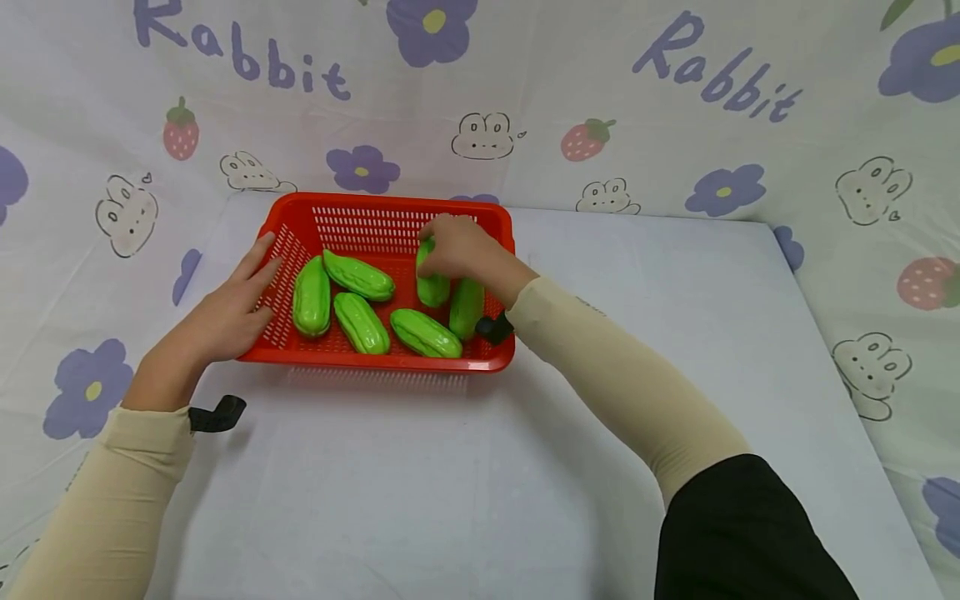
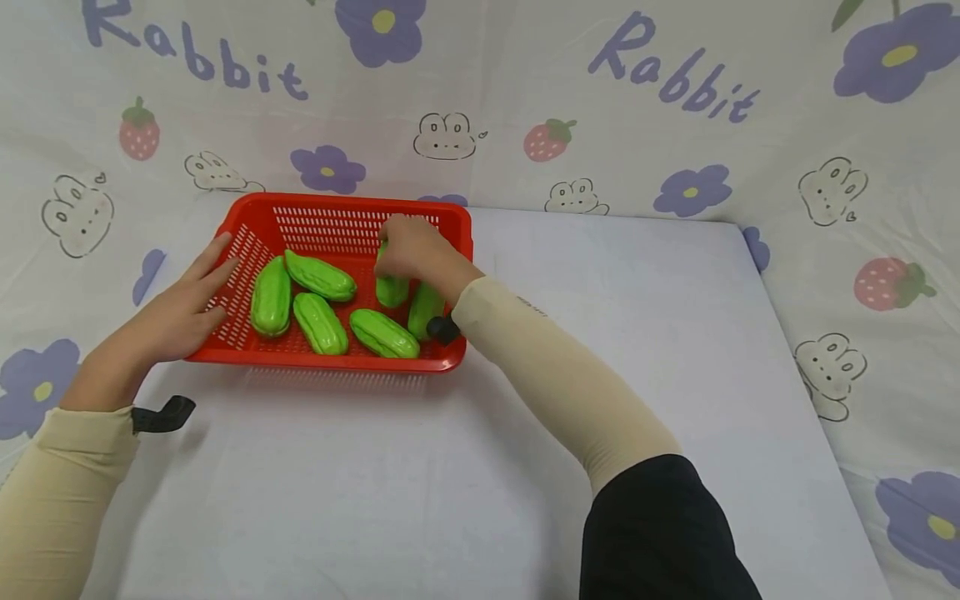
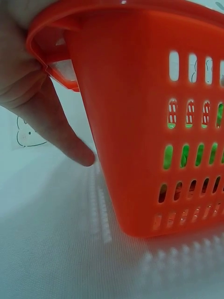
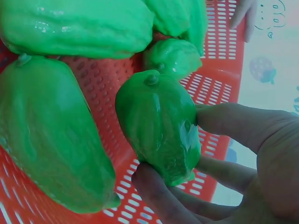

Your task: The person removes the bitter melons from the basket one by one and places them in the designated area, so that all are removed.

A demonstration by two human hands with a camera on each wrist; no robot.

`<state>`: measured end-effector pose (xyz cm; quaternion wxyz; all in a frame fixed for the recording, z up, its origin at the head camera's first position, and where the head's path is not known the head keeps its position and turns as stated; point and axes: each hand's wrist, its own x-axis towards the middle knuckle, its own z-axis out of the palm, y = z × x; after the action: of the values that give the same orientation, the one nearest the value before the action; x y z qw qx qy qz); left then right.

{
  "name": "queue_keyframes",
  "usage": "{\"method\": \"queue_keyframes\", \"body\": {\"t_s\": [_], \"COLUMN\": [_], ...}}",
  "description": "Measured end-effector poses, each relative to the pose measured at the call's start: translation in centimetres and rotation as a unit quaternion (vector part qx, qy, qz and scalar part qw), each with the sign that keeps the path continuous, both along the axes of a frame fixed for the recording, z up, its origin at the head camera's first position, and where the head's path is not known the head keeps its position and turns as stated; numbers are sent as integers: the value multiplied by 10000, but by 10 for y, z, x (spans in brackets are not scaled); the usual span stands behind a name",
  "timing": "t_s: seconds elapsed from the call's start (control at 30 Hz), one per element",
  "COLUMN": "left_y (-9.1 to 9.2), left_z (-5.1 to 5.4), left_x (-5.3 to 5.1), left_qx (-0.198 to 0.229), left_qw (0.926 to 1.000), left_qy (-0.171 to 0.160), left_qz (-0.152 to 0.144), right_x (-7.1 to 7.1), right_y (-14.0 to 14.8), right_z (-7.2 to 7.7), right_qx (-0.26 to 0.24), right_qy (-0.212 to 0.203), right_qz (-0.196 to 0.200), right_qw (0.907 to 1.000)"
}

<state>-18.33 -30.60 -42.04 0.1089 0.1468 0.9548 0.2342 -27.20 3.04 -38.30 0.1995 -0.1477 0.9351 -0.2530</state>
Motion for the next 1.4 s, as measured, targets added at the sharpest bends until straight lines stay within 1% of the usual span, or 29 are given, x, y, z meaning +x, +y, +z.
{"method": "queue_keyframes", "body": {"t_s": [0.3,0.47,0.7,0.77,0.93,1.1,1.4], "left_y": [1,1,2,2,1,-1,-2], "left_z": [1,2,3,3,5,4,4], "left_x": [1,1,0,0,1,-1,-5], "left_qx": [-20,-18,-17,-8,10,13,-16], "left_qw": [10000,10000,9999,9999,9999,9999,9998], "left_qy": [-23,-31,-78,-80,-107,-125,-188], "left_qz": [28,56,85,78,40,4,4], "right_x": [-1,0,-1,-1,-2,-3,-2], "right_y": [8,10,16,17,19,21,31], "right_z": [6,11,16,17,19,21,33], "right_qx": [-67,3,183,190,122,138,-52], "right_qy": [-97,-56,166,155,120,258,295], "right_qz": [-98,-102,-41,-46,-59,7,15], "right_qw": [9999,9999,9997,9997,9998,9996,9995]}}
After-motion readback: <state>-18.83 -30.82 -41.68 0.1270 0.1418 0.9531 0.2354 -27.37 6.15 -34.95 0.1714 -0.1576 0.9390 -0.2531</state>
